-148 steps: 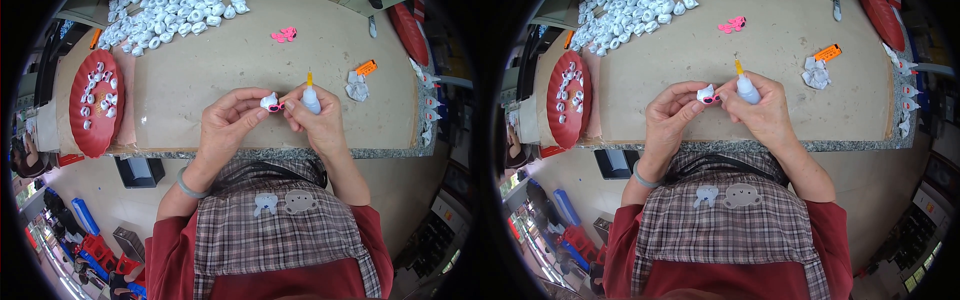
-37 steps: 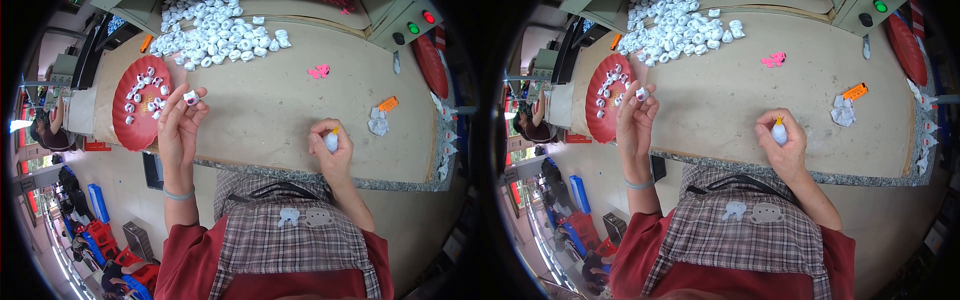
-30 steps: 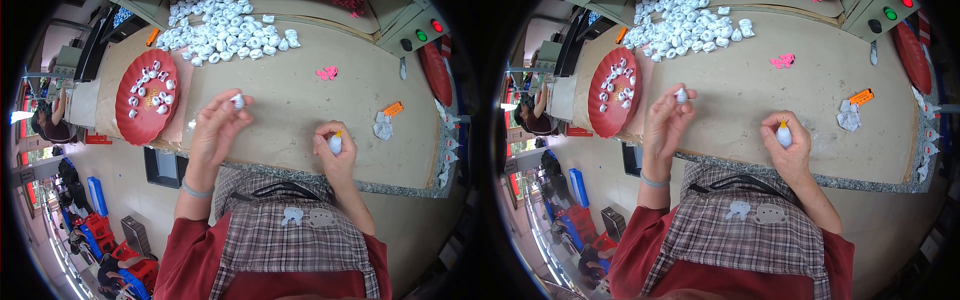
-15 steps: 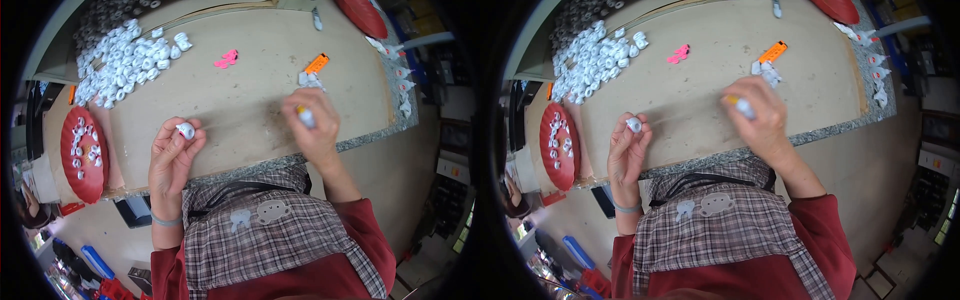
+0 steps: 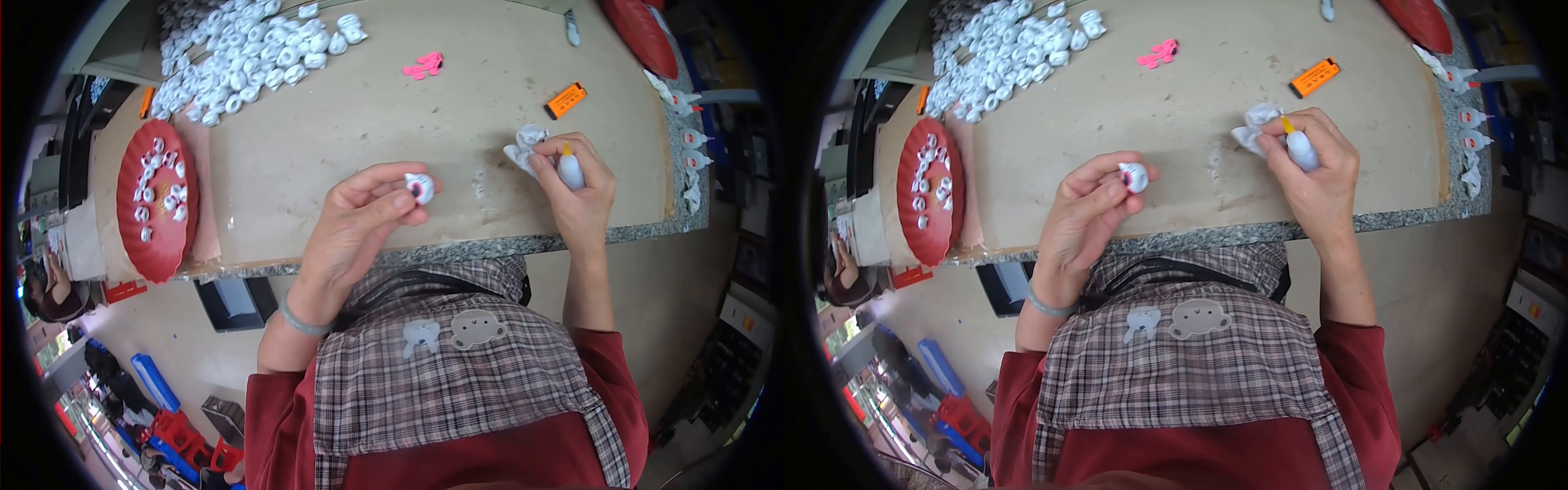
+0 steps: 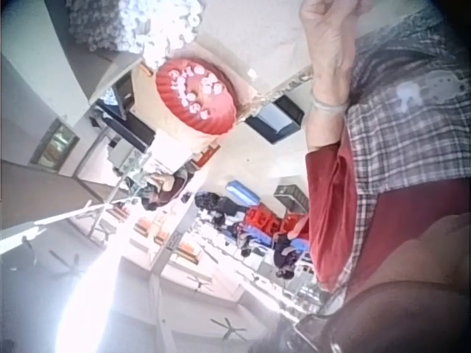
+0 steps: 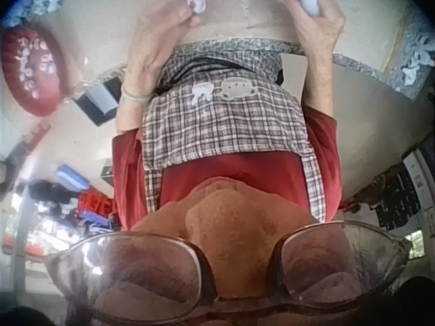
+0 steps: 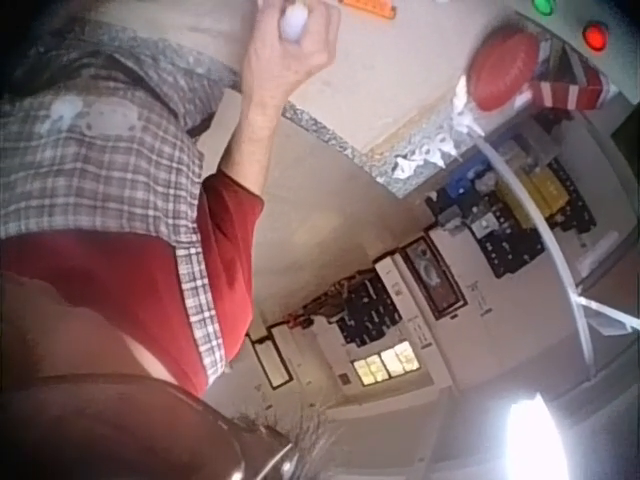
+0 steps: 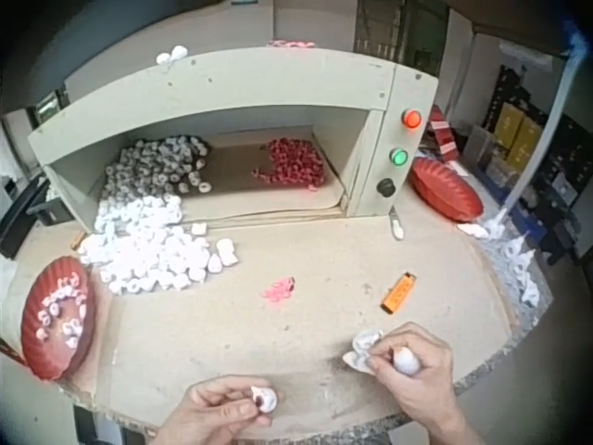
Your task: The person applies glue from a bottle to small plastic toy cat heads and attaches pink plastic bows to them by hand.
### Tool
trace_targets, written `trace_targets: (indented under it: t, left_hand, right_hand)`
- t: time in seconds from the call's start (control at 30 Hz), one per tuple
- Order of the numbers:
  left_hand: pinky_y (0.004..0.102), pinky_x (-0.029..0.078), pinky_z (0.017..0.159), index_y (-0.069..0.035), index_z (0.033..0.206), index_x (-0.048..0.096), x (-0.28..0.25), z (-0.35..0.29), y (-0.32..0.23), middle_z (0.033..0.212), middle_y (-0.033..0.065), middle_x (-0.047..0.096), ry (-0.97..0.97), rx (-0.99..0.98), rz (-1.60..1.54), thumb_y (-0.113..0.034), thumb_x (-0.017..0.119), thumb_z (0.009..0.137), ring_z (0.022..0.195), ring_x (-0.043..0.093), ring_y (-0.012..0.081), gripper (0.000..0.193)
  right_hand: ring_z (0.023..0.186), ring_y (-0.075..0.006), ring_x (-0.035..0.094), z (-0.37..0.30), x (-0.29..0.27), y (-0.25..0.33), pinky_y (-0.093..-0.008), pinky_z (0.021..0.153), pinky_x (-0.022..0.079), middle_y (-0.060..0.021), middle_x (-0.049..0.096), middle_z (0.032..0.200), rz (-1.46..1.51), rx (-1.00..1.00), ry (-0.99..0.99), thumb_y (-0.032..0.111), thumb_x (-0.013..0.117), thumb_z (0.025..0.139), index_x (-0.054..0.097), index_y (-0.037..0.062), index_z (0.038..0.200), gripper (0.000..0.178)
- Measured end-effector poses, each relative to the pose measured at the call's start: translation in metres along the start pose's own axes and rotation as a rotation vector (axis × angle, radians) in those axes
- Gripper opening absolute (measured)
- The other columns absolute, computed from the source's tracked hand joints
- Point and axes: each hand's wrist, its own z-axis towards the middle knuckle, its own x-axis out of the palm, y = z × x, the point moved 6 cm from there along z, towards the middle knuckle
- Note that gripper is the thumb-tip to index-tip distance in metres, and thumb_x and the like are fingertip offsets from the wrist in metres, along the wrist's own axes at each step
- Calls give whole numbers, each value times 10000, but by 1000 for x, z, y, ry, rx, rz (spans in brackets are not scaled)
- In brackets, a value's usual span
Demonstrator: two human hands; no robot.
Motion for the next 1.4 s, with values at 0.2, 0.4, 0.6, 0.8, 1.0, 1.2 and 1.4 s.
trace_targets:
  t: [0.2,0.4,0.6,0.8,1.0,1.2,1.4]
  left_hand:
    - [252,534,743,29,1136,580,1,-2,3,986,142,655,44,-6,24,-46,603,859,790,634,135,288]
    - [243,528,723,41,1099,598,1,-4,7,914,122,661,38,16,34,-38,609,854,758,634,138,258]
    - [227,525,683,38,1052,626,-3,-5,4,885,101,663,12,29,282,-35,642,830,721,624,119,234]
    - [214,515,679,30,1062,624,-3,-11,-9,887,69,654,-21,-32,374,-18,647,819,743,611,100,248]
    - [232,510,726,17,1100,605,-44,-46,-75,936,89,650,-253,354,523,1,650,805,793,618,125,299]
    - [239,490,748,13,1079,620,-117,-133,-189,938,68,646,-833,815,1081,-49,654,822,840,612,113,267]
    - [342,458,799,-47,1070,649,-80,-109,-203,1039,98,609,-1084,861,2108,-88,680,774,918,570,245,301]
  right_hand:
    - [712,-123,578,-7,44,48,-236,605,454,-57,608,818,360,-91,142,-17,683,725,639,25,853,142]
    - [635,-179,606,-16,68,58,-277,545,473,-71,596,742,193,-224,143,12,700,704,633,35,827,142]
    - [620,-170,598,-9,72,56,-268,545,459,-58,592,713,118,-179,227,6,678,715,625,22,798,99]
    - [640,-132,597,8,47,48,-256,577,472,-51,620,761,98,-125,57,43,699,744,612,25,822,118]
    - [671,-87,565,12,-39,-5,-233,624,464,-21,614,721,-200,-17,-293,45,703,778,600,38,831,115]
    - [784,-131,559,29,-80,-40,-251,694,463,-45,582,824,-540,-113,-360,60,686,805,617,17,893,120]
    - [871,-187,542,30,-86,-31,-278,721,459,-86,548,913,-637,-176,-405,39,695,779,629,11,929,167]
